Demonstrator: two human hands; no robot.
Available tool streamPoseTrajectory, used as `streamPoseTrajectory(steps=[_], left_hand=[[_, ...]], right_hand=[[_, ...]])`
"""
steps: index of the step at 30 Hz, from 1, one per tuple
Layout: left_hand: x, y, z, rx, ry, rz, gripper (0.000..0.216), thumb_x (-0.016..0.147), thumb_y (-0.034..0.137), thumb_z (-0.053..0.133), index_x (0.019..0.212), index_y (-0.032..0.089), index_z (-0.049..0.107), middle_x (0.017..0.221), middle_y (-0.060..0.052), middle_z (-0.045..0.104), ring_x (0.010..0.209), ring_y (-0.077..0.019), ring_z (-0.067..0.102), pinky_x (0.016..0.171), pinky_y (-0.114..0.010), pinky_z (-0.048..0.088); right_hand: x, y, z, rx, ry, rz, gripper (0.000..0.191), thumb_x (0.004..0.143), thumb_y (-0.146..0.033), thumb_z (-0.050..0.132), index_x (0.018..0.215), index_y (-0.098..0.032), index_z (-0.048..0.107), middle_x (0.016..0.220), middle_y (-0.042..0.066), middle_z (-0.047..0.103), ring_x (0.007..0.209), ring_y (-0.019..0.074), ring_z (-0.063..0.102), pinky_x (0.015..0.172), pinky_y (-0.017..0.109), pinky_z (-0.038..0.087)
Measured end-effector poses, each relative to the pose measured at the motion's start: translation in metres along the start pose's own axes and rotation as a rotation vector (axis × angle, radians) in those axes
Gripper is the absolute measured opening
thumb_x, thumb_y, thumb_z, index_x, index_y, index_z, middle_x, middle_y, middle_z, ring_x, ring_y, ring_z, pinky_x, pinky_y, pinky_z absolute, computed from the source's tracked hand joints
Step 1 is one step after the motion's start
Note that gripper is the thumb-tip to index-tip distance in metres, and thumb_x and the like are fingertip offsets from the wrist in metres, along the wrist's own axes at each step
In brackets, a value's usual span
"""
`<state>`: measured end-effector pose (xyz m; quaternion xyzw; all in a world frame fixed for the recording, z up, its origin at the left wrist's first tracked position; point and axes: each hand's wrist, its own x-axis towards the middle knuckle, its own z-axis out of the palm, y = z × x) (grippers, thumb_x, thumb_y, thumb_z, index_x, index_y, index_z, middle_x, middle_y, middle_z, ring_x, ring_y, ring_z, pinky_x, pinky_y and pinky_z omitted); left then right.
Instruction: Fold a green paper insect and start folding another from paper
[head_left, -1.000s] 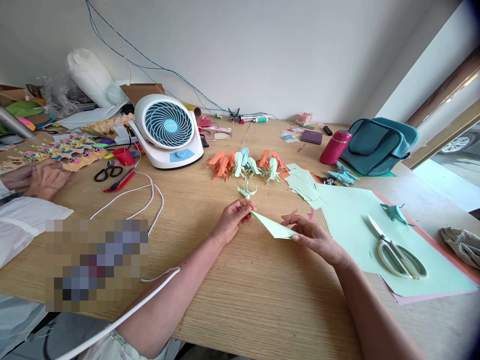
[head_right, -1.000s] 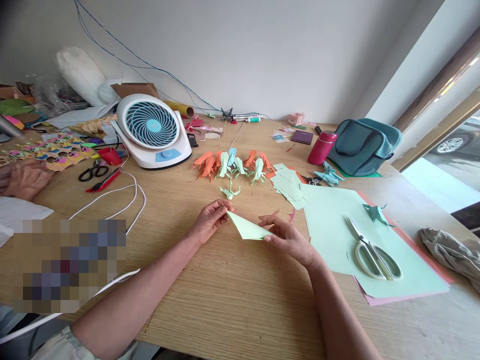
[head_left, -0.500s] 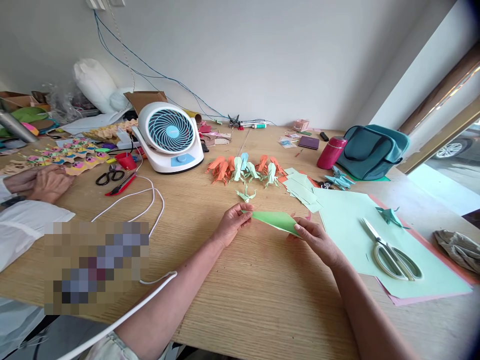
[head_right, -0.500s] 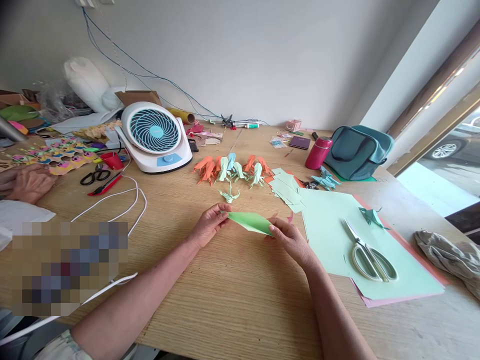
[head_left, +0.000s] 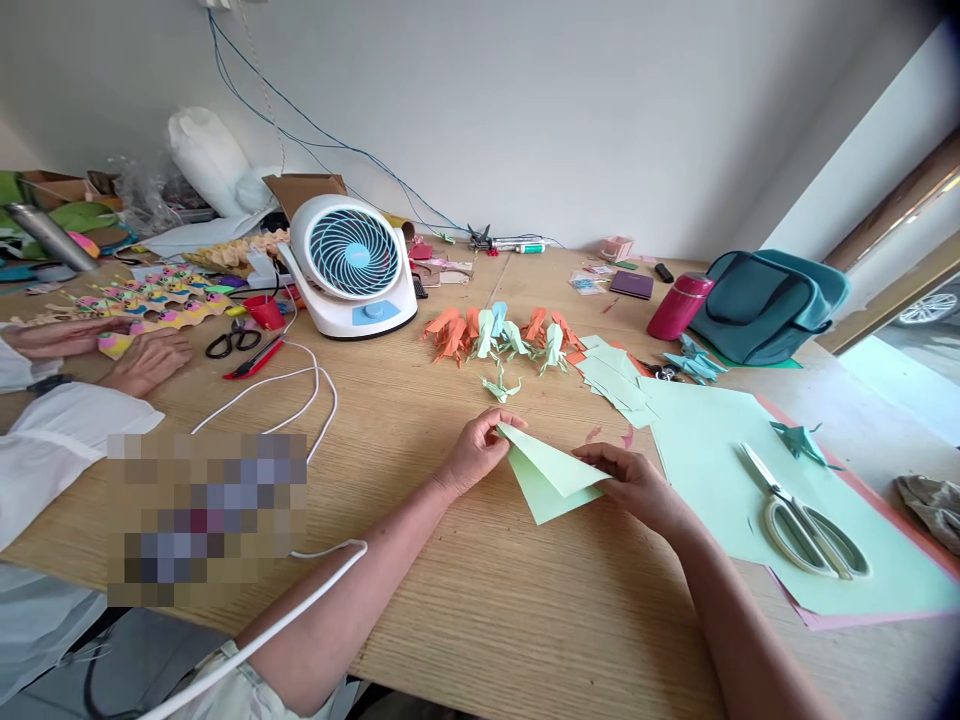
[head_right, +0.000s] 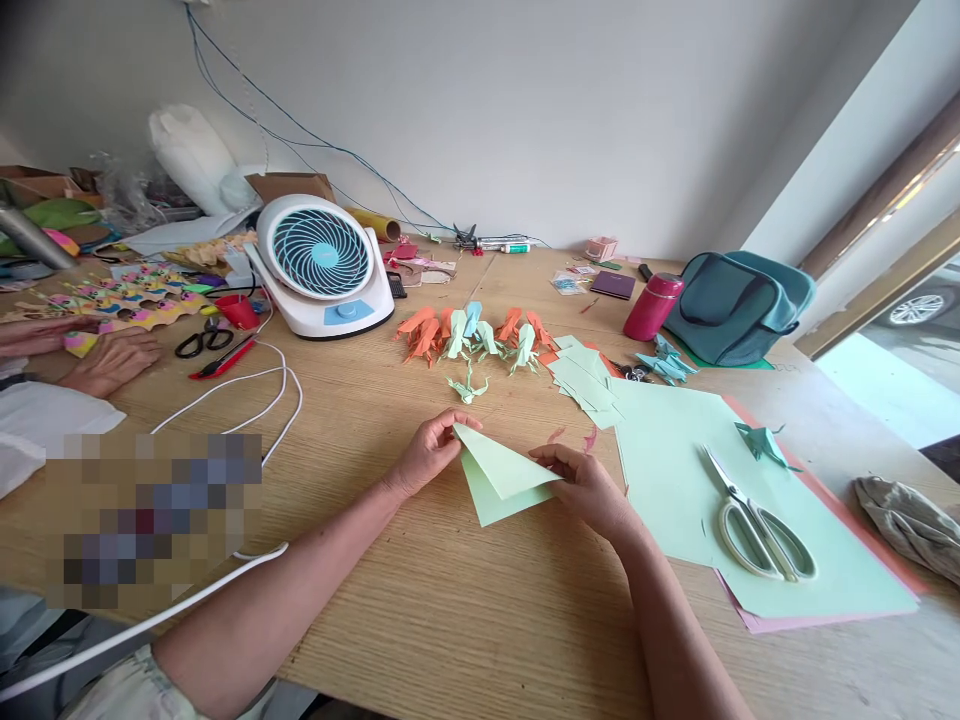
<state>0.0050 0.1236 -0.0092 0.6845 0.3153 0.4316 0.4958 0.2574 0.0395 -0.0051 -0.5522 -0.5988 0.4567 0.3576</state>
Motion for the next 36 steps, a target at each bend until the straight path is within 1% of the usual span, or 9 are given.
streamPoseTrajectory(steps=[3, 7, 13, 16, 19, 22, 26, 31, 36], left_hand=[[-0.002, -0.005, 0.003, 0.216, 0.061, 0.134, 0.016, 0.080, 0.012, 0.061, 0.091, 0.019, 0.070, 0.102, -0.006, 0.062, 0.097, -0.0189, 0.061, 0.074, -0.026, 0.049], [-0.007, -0.002, 0.007, 0.486, 0.116, 0.280, 0.016, 0.077, 0.012, 0.071, 0.090, 0.020, 0.071, 0.112, -0.009, 0.057, 0.109, -0.0239, 0.057, 0.093, -0.038, 0.049], [-0.012, 0.010, 0.006, 0.749, 0.144, 0.350, 0.016, 0.079, 0.017, 0.071, 0.094, 0.023, 0.071, 0.134, -0.010, 0.052, 0.122, -0.0291, 0.050, 0.101, -0.045, 0.043], [-0.012, 0.013, 0.006, 0.797, 0.074, 0.391, 0.014, 0.080, 0.018, 0.069, 0.093, 0.024, 0.071, 0.128, -0.008, 0.060, 0.125, -0.0294, 0.048, 0.104, -0.046, 0.038], [-0.014, 0.017, 0.008, 0.800, -0.056, 0.427, 0.024, 0.078, 0.013, 0.067, 0.099, 0.024, 0.070, 0.121, -0.007, 0.066, 0.124, -0.0292, 0.050, 0.104, -0.046, 0.035], [-0.016, 0.024, 0.011, 0.777, -0.188, 0.452, 0.032, 0.080, 0.011, 0.062, 0.108, 0.023, 0.068, 0.120, -0.008, 0.068, 0.120, -0.0282, 0.055, 0.102, -0.044, 0.035], [-0.019, 0.027, 0.016, 0.757, -0.342, 0.447, 0.027, 0.085, 0.017, 0.060, 0.111, 0.021, 0.067, 0.111, -0.008, 0.072, 0.107, -0.0254, 0.061, 0.096, -0.040, 0.037], [-0.020, 0.023, 0.018, 0.750, -0.402, 0.433, 0.030, 0.079, 0.011, 0.062, 0.108, 0.017, 0.067, 0.107, -0.008, 0.072, 0.098, -0.0236, 0.063, 0.091, -0.037, 0.041], [-0.023, 0.026, 0.019, 0.732, -0.397, 0.451, 0.030, 0.080, 0.018, 0.063, 0.109, 0.018, 0.067, 0.106, -0.007, 0.073, 0.097, -0.0240, 0.064, 0.087, -0.036, 0.044]], right_hand=[[-0.001, 0.000, 0.000, -0.066, -0.011, -0.009, 0.039, 0.076, -0.017, 0.061, 0.114, -0.021, 0.070, 0.113, 0.006, 0.074, 0.104, 0.0253, 0.068, 0.087, 0.035, 0.054], [-0.002, -0.004, 0.002, -0.170, 0.004, -0.019, 0.045, 0.074, -0.013, 0.056, 0.116, -0.021, 0.069, 0.111, 0.004, 0.074, 0.099, 0.0233, 0.069, 0.084, 0.032, 0.053], [-0.004, -0.009, 0.005, -0.200, -0.007, -0.025, 0.049, 0.071, -0.011, 0.053, 0.115, -0.021, 0.070, 0.116, 0.004, 0.073, 0.105, 0.0238, 0.068, 0.089, 0.033, 0.052], [-0.004, -0.009, 0.006, -0.199, -0.012, -0.033, 0.048, 0.071, -0.011, 0.054, 0.114, -0.022, 0.071, 0.116, 0.004, 0.073, 0.105, 0.0247, 0.068, 0.090, 0.035, 0.053], [-0.004, -0.010, 0.008, -0.203, -0.020, -0.050, 0.049, 0.069, -0.009, 0.052, 0.113, -0.022, 0.071, 0.116, 0.004, 0.073, 0.103, 0.0250, 0.069, 0.090, 0.035, 0.053], [-0.003, -0.011, 0.010, -0.247, -0.019, -0.083, 0.050, 0.068, -0.008, 0.052, 0.111, -0.022, 0.072, 0.115, 0.004, 0.074, 0.100, 0.0248, 0.069, 0.088, 0.036, 0.054], [-0.004, -0.013, 0.013, -0.313, -0.023, -0.117, 0.052, 0.067, -0.007, 0.050, 0.111, -0.023, 0.073, 0.112, 0.004, 0.074, 0.095, 0.0234, 0.069, 0.083, 0.034, 0.053], [-0.004, -0.013, 0.012, -0.372, -0.016, -0.124, 0.060, 0.062, -0.004, 0.045, 0.112, -0.023, 0.073, 0.109, 0.004, 0.074, 0.092, 0.0219, 0.067, 0.081, 0.033, 0.051], [-0.004, -0.017, 0.012, -0.411, -0.006, -0.154, 0.049, 0.066, -0.005, 0.048, 0.104, -0.021, 0.074, 0.102, 0.004, 0.073, 0.088, 0.0210, 0.066, 0.077, 0.031, 0.050]])
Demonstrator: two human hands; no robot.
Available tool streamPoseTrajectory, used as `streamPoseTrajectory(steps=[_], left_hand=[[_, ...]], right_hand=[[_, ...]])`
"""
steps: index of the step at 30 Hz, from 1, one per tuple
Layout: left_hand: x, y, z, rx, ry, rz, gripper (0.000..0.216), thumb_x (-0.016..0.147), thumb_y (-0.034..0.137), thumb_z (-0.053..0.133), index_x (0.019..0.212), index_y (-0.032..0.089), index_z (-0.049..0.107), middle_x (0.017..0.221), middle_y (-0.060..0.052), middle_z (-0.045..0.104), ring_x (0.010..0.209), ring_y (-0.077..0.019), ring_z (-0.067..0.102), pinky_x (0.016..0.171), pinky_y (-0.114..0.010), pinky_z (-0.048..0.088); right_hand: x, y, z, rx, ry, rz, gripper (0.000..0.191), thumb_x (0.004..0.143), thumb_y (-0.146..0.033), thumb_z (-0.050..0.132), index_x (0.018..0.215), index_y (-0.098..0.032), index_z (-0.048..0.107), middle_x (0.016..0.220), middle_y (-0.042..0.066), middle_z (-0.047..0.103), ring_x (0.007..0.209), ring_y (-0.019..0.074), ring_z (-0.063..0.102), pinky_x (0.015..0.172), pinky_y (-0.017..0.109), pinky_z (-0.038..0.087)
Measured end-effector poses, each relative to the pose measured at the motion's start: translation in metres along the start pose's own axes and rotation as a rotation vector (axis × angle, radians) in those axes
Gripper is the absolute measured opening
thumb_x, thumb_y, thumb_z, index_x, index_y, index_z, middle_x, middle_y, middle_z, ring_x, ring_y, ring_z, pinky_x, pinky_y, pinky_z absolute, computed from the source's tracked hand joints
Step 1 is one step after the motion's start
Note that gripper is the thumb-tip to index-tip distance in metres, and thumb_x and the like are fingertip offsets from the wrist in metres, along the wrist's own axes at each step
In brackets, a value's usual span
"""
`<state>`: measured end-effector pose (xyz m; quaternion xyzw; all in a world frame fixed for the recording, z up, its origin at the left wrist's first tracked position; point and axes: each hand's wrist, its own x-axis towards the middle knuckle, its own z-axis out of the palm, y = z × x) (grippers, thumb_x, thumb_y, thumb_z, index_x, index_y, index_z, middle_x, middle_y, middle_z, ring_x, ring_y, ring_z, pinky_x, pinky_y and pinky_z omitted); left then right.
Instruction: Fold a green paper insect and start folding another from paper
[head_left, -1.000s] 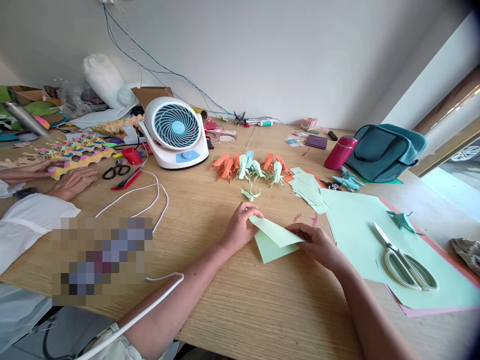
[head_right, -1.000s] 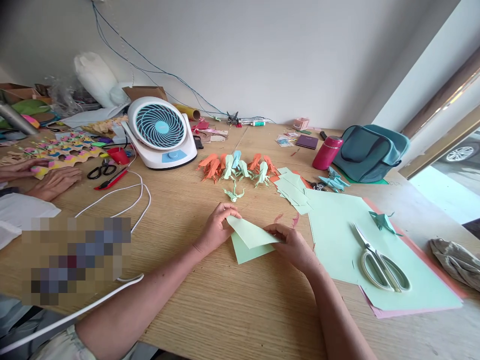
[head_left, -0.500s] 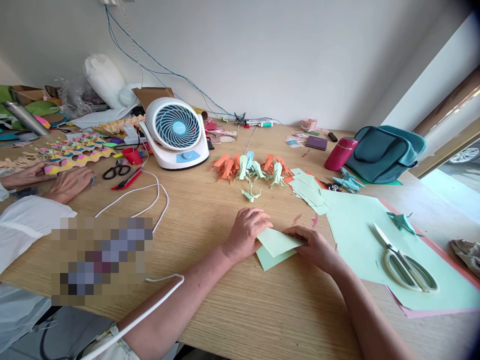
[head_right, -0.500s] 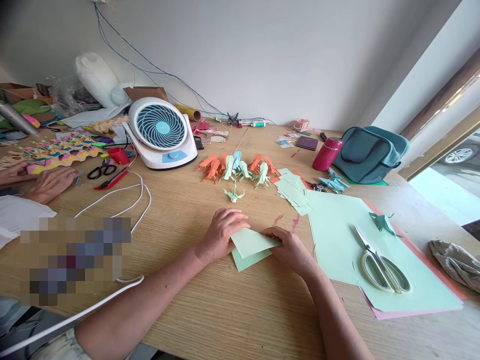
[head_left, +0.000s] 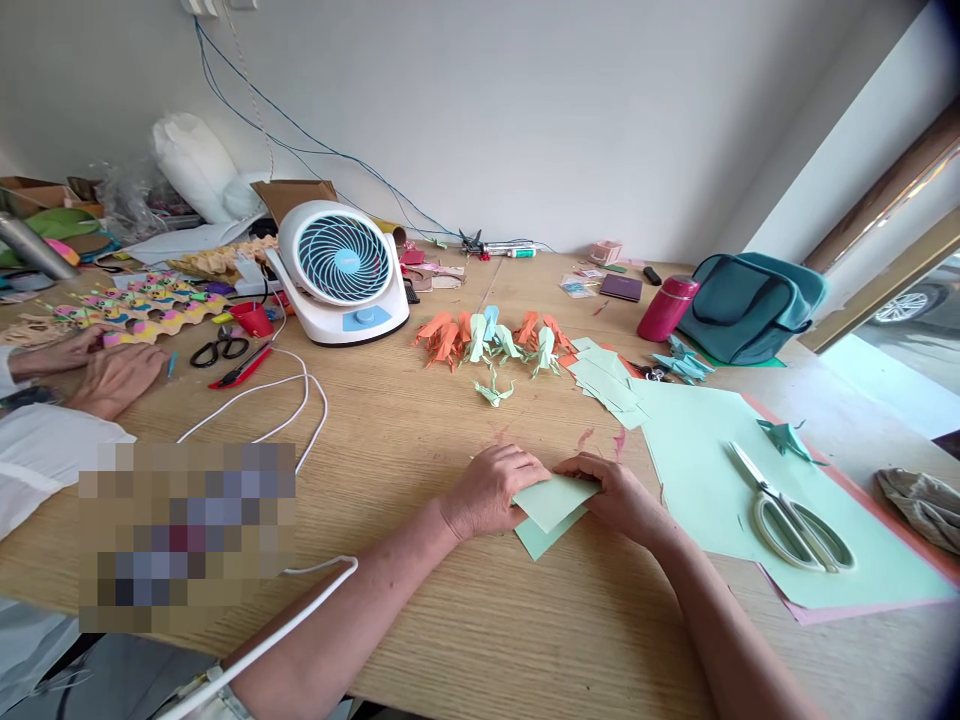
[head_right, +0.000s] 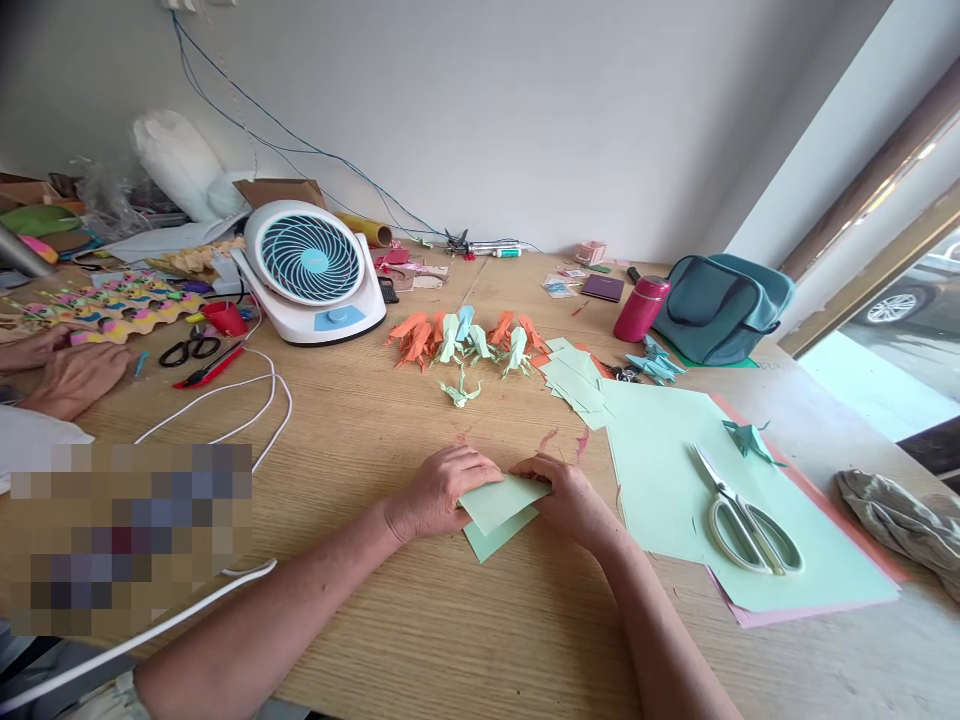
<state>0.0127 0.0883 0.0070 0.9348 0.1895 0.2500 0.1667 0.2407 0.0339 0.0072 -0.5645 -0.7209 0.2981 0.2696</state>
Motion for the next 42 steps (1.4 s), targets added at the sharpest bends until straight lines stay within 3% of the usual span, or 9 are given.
streamPoseTrajectory(steps=[6, 11, 18, 23, 27, 31, 34, 42], left_hand=[[-0.001, 0.008, 0.002, 0.015, -0.012, 0.023, 0.030, 0.079, 0.015, 0.062, 0.109, 0.019, 0.068, 0.107, -0.006, 0.074, 0.096, -0.0234, 0.065, 0.085, -0.034, 0.047], [-0.006, 0.013, 0.004, 0.047, -0.017, -0.036, 0.018, 0.091, 0.017, 0.055, 0.100, 0.021, 0.070, 0.098, -0.005, 0.075, 0.091, -0.0204, 0.067, 0.081, -0.031, 0.049], [-0.024, 0.015, 0.004, 0.154, -0.012, -0.029, 0.019, 0.090, 0.012, 0.053, 0.096, 0.020, 0.070, 0.089, -0.004, 0.073, 0.084, -0.0187, 0.068, 0.073, -0.028, 0.049], [-0.027, 0.018, 0.003, 0.163, 0.002, -0.055, 0.015, 0.088, 0.014, 0.056, 0.095, 0.020, 0.068, 0.087, -0.004, 0.072, 0.084, -0.0194, 0.068, 0.072, -0.028, 0.048], [-0.025, 0.025, 0.005, 0.189, -0.008, -0.050, 0.013, 0.090, 0.027, 0.061, 0.097, 0.020, 0.068, 0.086, -0.005, 0.071, 0.083, -0.0207, 0.067, 0.071, -0.029, 0.048], [-0.024, 0.026, 0.008, 0.164, 0.041, -0.029, 0.014, 0.093, 0.020, 0.055, 0.092, 0.021, 0.069, 0.083, -0.005, 0.069, 0.084, -0.0196, 0.066, 0.073, -0.029, 0.049], [-0.024, 0.023, 0.007, 0.175, 0.009, -0.025, 0.016, 0.091, 0.015, 0.054, 0.087, 0.020, 0.069, 0.083, -0.005, 0.070, 0.083, -0.0194, 0.065, 0.072, -0.029, 0.048], [-0.025, 0.029, -0.003, 0.176, -0.085, -0.078, 0.012, 0.090, 0.025, 0.059, 0.085, 0.019, 0.068, 0.082, -0.004, 0.071, 0.078, -0.0198, 0.065, 0.068, -0.030, 0.045]], right_hand=[[0.000, 0.001, 0.003, -0.038, 0.040, -0.092, 0.034, 0.073, -0.006, 0.051, 0.094, -0.020, 0.073, 0.092, 0.005, 0.071, 0.080, 0.0192, 0.065, 0.070, 0.028, 0.048], [-0.001, 0.001, 0.011, -0.088, 0.086, -0.153, 0.023, 0.077, -0.007, 0.054, 0.089, -0.020, 0.070, 0.088, 0.004, 0.067, 0.074, 0.0168, 0.063, 0.065, 0.026, 0.046], [-0.017, 0.000, 0.018, -0.286, 0.187, -0.347, 0.029, 0.080, -0.001, 0.055, 0.099, -0.021, 0.066, 0.102, 0.008, 0.065, 0.094, 0.0220, 0.061, 0.082, 0.036, 0.050], [-0.032, -0.004, 0.019, -0.415, 0.213, -0.435, 0.016, 0.096, -0.014, 0.051, 0.098, -0.022, 0.065, 0.098, 0.009, 0.066, 0.087, 0.0213, 0.060, 0.078, 0.036, 0.050], [-0.033, -0.005, 0.021, -0.426, 0.202, -0.439, 0.019, 0.098, -0.014, 0.047, 0.097, -0.021, 0.065, 0.093, 0.008, 0.066, 0.082, 0.0200, 0.060, 0.075, 0.034, 0.049], [-0.031, -0.003, 0.022, -0.416, 0.168, -0.427, 0.020, 0.099, -0.014, 0.047, 0.097, -0.020, 0.065, 0.092, 0.008, 0.065, 0.081, 0.0193, 0.059, 0.074, 0.033, 0.047], [-0.032, -0.002, 0.023, -0.396, 0.156, -0.415, 0.020, 0.099, -0.014, 0.047, 0.096, -0.020, 0.065, 0.090, 0.008, 0.064, 0.080, 0.0192, 0.058, 0.074, 0.033, 0.045], [-0.036, -0.006, 0.025, -0.329, 0.105, -0.384, 0.017, 0.099, -0.019, 0.049, 0.095, -0.021, 0.065, 0.087, 0.007, 0.062, 0.079, 0.0194, 0.057, 0.072, 0.033, 0.044]])
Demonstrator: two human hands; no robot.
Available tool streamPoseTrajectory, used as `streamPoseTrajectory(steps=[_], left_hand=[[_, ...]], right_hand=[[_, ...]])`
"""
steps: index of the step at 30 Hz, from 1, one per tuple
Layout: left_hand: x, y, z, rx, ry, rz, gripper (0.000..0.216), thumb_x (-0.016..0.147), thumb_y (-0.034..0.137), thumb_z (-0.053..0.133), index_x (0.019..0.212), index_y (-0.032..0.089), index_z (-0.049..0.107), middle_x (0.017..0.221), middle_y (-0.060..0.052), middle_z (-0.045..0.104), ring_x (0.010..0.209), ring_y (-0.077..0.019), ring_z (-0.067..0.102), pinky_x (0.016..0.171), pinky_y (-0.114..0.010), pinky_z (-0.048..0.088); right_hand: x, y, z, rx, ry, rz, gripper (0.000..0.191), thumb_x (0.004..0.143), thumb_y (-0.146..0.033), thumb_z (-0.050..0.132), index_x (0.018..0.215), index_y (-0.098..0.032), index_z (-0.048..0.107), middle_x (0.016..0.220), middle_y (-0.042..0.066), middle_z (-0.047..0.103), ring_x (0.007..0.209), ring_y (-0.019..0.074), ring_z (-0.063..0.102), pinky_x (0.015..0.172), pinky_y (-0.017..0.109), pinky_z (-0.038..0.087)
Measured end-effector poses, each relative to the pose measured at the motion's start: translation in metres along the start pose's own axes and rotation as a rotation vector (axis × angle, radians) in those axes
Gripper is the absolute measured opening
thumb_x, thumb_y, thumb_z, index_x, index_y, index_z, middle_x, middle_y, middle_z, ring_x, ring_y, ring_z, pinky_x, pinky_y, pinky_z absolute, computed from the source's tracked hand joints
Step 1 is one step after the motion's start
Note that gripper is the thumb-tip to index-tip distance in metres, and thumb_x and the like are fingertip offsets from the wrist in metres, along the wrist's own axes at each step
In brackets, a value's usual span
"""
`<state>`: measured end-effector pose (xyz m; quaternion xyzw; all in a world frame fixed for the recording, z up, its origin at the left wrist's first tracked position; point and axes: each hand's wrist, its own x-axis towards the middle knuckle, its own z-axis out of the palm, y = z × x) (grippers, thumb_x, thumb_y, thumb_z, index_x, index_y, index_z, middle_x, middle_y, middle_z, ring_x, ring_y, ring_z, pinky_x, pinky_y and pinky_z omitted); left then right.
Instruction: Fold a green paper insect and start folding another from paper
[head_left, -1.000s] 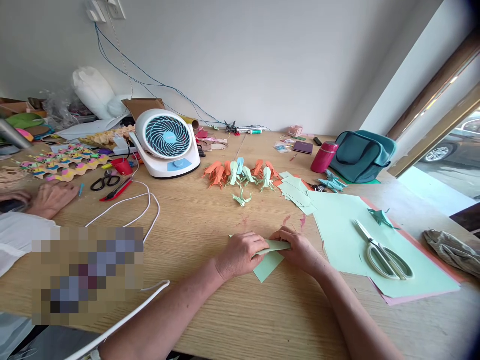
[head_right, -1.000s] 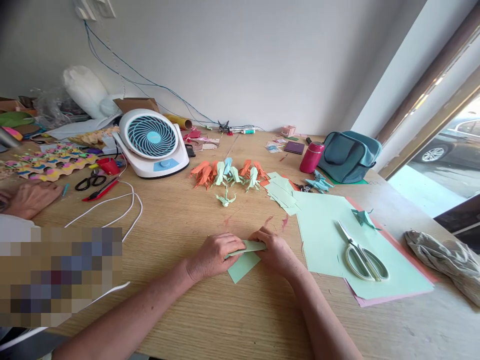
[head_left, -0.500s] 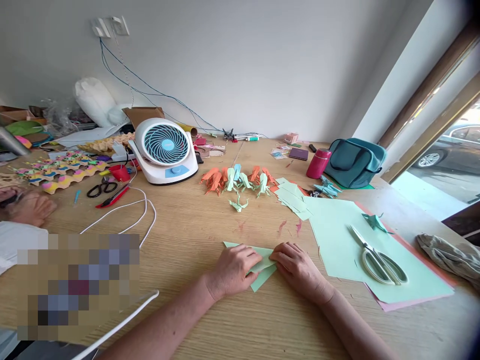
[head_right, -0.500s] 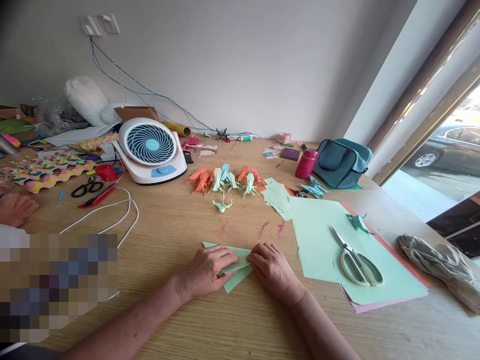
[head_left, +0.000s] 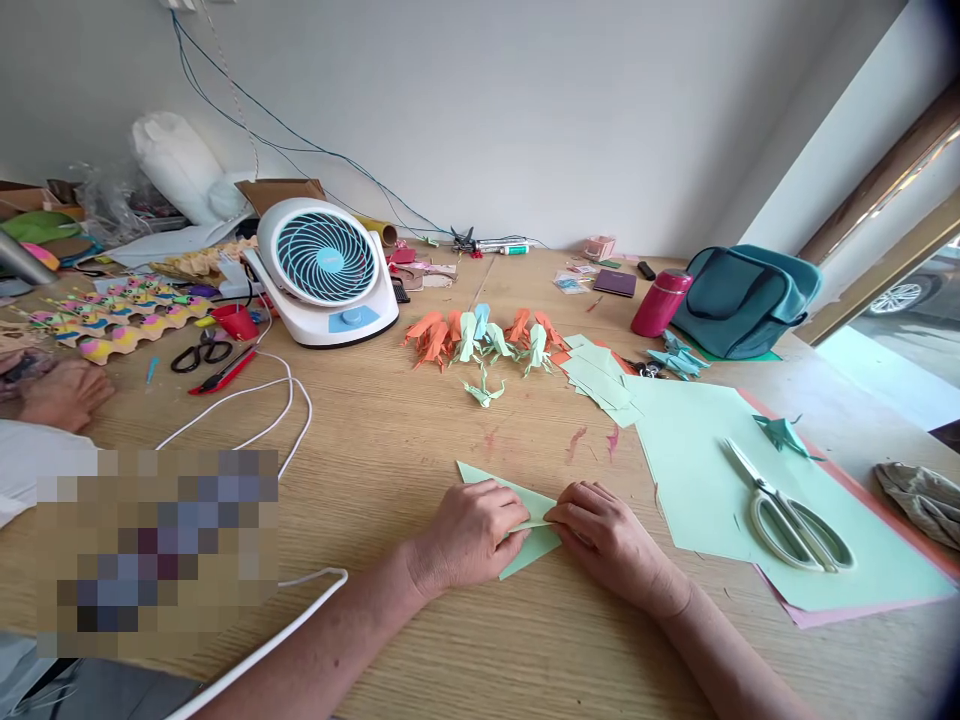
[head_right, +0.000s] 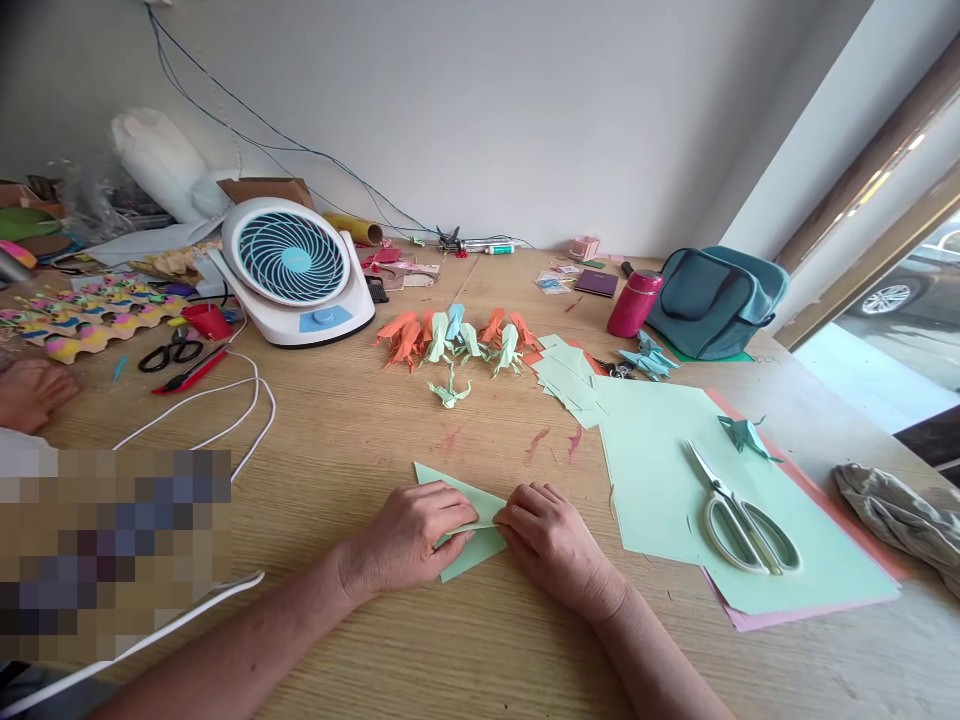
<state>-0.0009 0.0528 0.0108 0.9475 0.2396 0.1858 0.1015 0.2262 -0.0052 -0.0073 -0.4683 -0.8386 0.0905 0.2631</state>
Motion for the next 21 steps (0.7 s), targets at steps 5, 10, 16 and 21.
streamPoseTrajectory(steps=[5, 10, 16, 21], left_hand=[[-0.0026, 0.0016, -0.0007, -0.006, 0.007, -0.016, 0.014, 0.090, 0.027, 0.060, 0.083, 0.020, 0.069, 0.081, -0.003, 0.072, 0.076, -0.0191, 0.066, 0.063, -0.029, 0.043], [-0.0034, 0.0001, 0.0015, -0.016, 0.033, -0.022, 0.013, 0.089, 0.024, 0.062, 0.080, 0.020, 0.069, 0.079, -0.002, 0.072, 0.075, -0.0186, 0.067, 0.064, -0.029, 0.044], [-0.0035, -0.0016, 0.0026, -0.013, 0.040, -0.037, 0.009, 0.088, 0.025, 0.064, 0.081, 0.020, 0.068, 0.077, 0.001, 0.071, 0.074, -0.0179, 0.066, 0.064, -0.029, 0.044], [-0.0030, -0.0027, 0.0020, -0.015, 0.038, -0.036, 0.009, 0.087, 0.026, 0.065, 0.081, 0.020, 0.067, 0.077, 0.001, 0.070, 0.074, -0.0178, 0.065, 0.064, -0.029, 0.044]], right_hand=[[0.0018, -0.0035, 0.0000, 0.002, -0.022, -0.002, 0.016, 0.099, -0.020, 0.050, 0.094, -0.021, 0.066, 0.087, 0.006, 0.062, 0.078, 0.0191, 0.057, 0.072, 0.034, 0.043], [0.0010, -0.0032, 0.0029, 0.016, -0.043, 0.016, 0.010, 0.096, -0.017, 0.055, 0.094, -0.021, 0.064, 0.087, 0.006, 0.061, 0.080, 0.0190, 0.056, 0.073, 0.033, 0.043], [0.0014, -0.0050, 0.0037, 0.026, -0.056, 0.031, 0.010, 0.094, -0.014, 0.057, 0.093, -0.021, 0.064, 0.088, 0.005, 0.060, 0.081, 0.0192, 0.055, 0.074, 0.033, 0.043], [0.0030, -0.0068, 0.0019, 0.026, -0.052, 0.028, 0.009, 0.093, -0.014, 0.058, 0.092, -0.020, 0.064, 0.087, 0.005, 0.060, 0.080, 0.0191, 0.055, 0.072, 0.032, 0.042]])
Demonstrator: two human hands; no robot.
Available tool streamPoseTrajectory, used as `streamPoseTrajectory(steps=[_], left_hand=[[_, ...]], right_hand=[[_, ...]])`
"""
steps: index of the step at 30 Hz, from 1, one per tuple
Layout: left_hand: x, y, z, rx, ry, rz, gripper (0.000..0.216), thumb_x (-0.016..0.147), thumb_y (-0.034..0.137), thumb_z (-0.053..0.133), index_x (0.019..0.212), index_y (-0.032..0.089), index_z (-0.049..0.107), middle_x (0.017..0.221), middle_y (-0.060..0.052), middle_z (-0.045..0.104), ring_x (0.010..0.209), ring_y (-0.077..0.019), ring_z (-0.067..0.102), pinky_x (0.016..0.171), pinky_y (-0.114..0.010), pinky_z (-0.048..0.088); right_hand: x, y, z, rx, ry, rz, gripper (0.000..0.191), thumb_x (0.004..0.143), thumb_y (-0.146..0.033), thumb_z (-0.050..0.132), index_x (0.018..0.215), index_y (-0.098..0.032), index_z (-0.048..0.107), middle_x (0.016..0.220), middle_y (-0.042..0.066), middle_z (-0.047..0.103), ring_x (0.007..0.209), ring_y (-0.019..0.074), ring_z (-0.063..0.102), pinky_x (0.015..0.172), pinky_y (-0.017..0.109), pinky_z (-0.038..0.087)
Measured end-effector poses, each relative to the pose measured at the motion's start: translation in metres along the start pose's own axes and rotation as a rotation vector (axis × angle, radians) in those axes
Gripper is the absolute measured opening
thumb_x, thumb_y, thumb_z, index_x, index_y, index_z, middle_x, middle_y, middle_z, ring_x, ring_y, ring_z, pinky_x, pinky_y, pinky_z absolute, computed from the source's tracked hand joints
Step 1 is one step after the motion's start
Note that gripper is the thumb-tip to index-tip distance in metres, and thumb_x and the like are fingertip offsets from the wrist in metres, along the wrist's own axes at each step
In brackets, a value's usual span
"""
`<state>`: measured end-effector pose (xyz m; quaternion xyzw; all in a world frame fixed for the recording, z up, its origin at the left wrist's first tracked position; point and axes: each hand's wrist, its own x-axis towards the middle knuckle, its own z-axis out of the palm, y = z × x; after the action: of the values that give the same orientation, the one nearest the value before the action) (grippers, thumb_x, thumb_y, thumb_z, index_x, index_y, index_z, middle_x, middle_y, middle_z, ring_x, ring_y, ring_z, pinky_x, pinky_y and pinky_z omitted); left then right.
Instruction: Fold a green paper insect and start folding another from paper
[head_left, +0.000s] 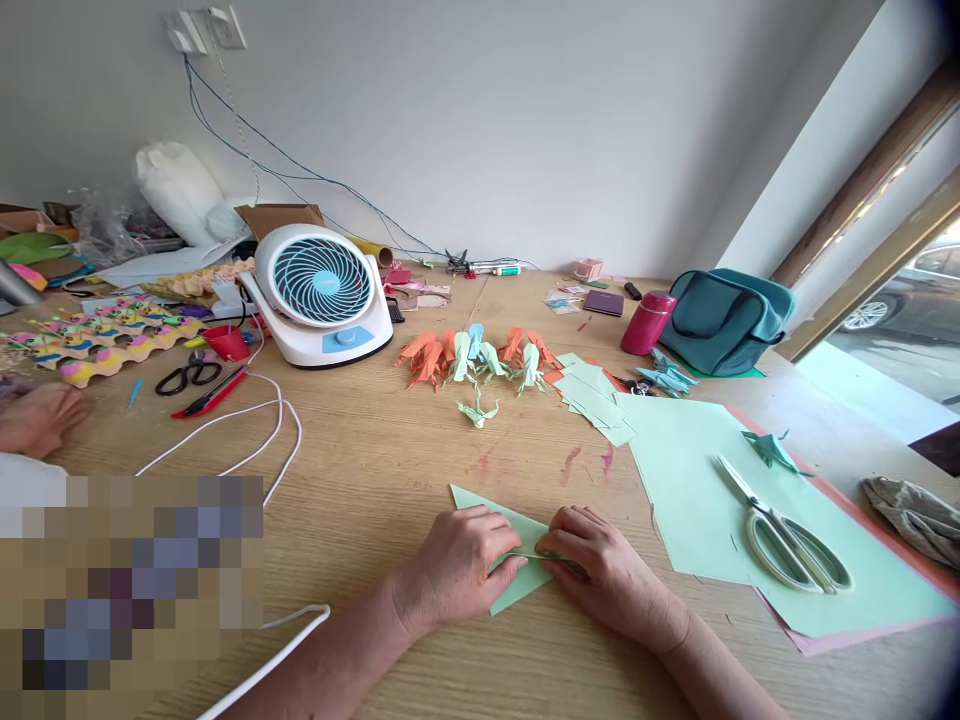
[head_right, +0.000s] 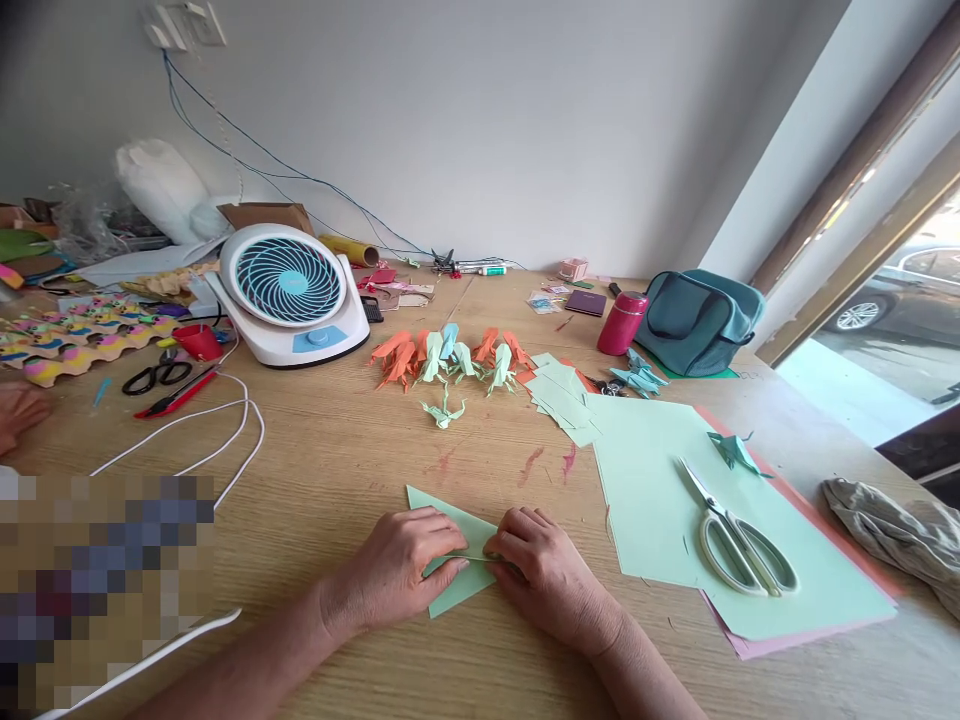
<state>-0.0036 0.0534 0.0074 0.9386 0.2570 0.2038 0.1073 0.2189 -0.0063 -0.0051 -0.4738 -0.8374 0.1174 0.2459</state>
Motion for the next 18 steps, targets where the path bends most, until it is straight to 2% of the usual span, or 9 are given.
streamPoseTrajectory(steps=[10, 18], left_hand=[[0.0001, -0.0028, 0.0018, -0.013, 0.020, 0.032, 0.017, 0.092, 0.022, 0.060, 0.076, 0.019, 0.067, 0.074, 0.000, 0.069, 0.073, -0.0172, 0.064, 0.066, -0.028, 0.044], [0.0013, -0.0053, -0.0005, -0.078, 0.027, 0.001, 0.019, 0.092, 0.021, 0.060, 0.075, 0.019, 0.068, 0.073, 0.000, 0.070, 0.073, -0.0166, 0.065, 0.068, -0.027, 0.047]], right_hand=[[0.0019, -0.0006, -0.0006, -0.030, -0.006, 0.001, 0.009, 0.093, -0.014, 0.058, 0.089, -0.019, 0.064, 0.086, 0.005, 0.060, 0.079, 0.0185, 0.054, 0.073, 0.032, 0.042], [-0.0007, 0.0028, -0.0043, -0.015, 0.018, -0.003, 0.012, 0.094, -0.013, 0.055, 0.090, -0.019, 0.065, 0.085, 0.006, 0.060, 0.078, 0.0181, 0.055, 0.071, 0.030, 0.043]])
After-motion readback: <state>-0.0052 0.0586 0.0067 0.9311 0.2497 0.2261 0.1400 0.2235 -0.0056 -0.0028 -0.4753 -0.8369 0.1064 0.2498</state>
